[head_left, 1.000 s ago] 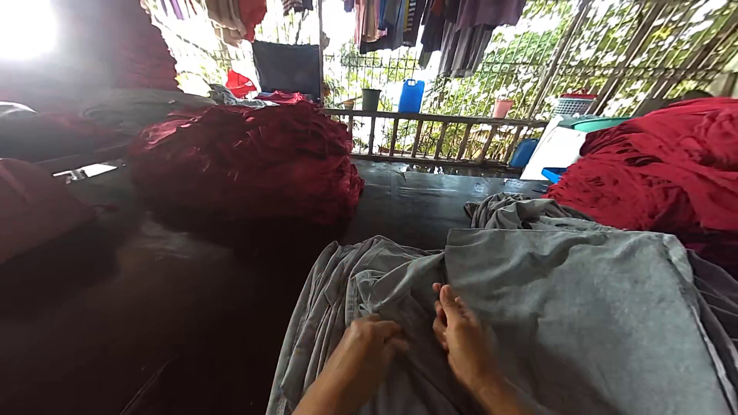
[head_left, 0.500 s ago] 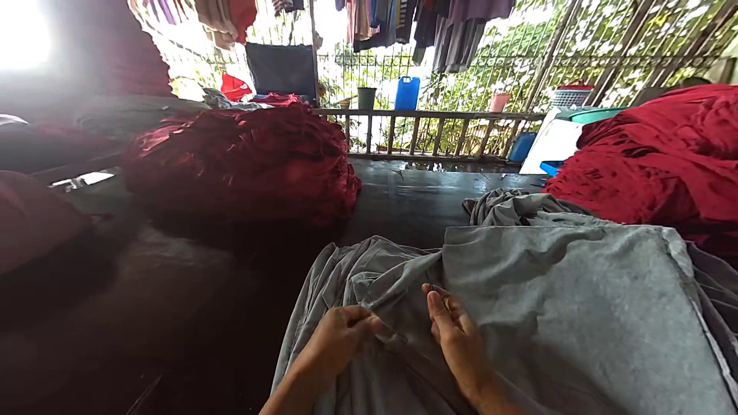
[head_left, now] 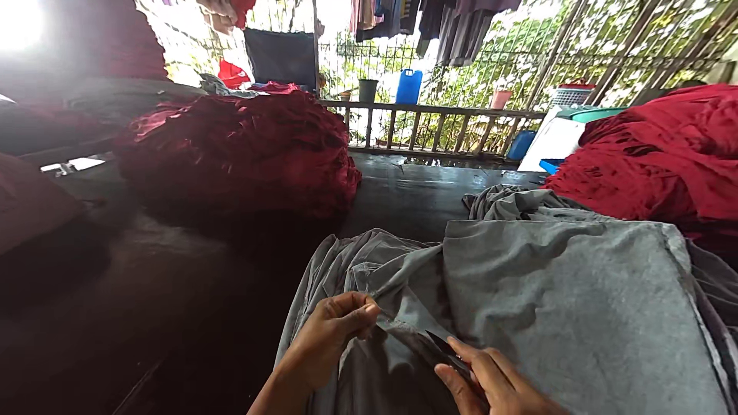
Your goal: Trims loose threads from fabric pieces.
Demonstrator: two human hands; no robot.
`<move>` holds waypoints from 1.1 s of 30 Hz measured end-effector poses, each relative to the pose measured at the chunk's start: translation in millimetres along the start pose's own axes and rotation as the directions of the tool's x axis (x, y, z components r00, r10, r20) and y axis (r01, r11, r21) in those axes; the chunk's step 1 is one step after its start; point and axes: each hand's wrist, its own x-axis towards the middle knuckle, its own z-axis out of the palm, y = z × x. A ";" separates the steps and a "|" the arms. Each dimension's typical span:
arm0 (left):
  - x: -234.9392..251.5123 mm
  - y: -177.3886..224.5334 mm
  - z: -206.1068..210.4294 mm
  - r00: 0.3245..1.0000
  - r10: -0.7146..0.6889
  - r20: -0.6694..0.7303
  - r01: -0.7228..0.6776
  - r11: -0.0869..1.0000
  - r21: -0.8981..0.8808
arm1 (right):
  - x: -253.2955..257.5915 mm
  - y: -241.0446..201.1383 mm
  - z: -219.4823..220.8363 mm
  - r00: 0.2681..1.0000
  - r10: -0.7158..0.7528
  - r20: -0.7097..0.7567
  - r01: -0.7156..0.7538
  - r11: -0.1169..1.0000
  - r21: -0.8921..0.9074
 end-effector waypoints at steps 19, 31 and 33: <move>-2.0 5.8 -1.7 0.996 0.080 0.030 -0.081 0.997 0.016 | 10.5 -8.4 14.3 0.997 0.070 -0.029 -0.066 0.990 0.126; -4.7 8.3 -5.5 0.995 0.097 0.025 -0.097 0.995 0.003 | 15.1 -1.6 17.6 0.986 0.117 -0.117 -0.088 0.970 0.227; -6.5 10.9 -6.4 0.994 0.099 -0.035 -0.099 0.995 0.002 | 19.5 -2.0 16.5 0.975 0.215 -0.056 -0.183 0.920 0.348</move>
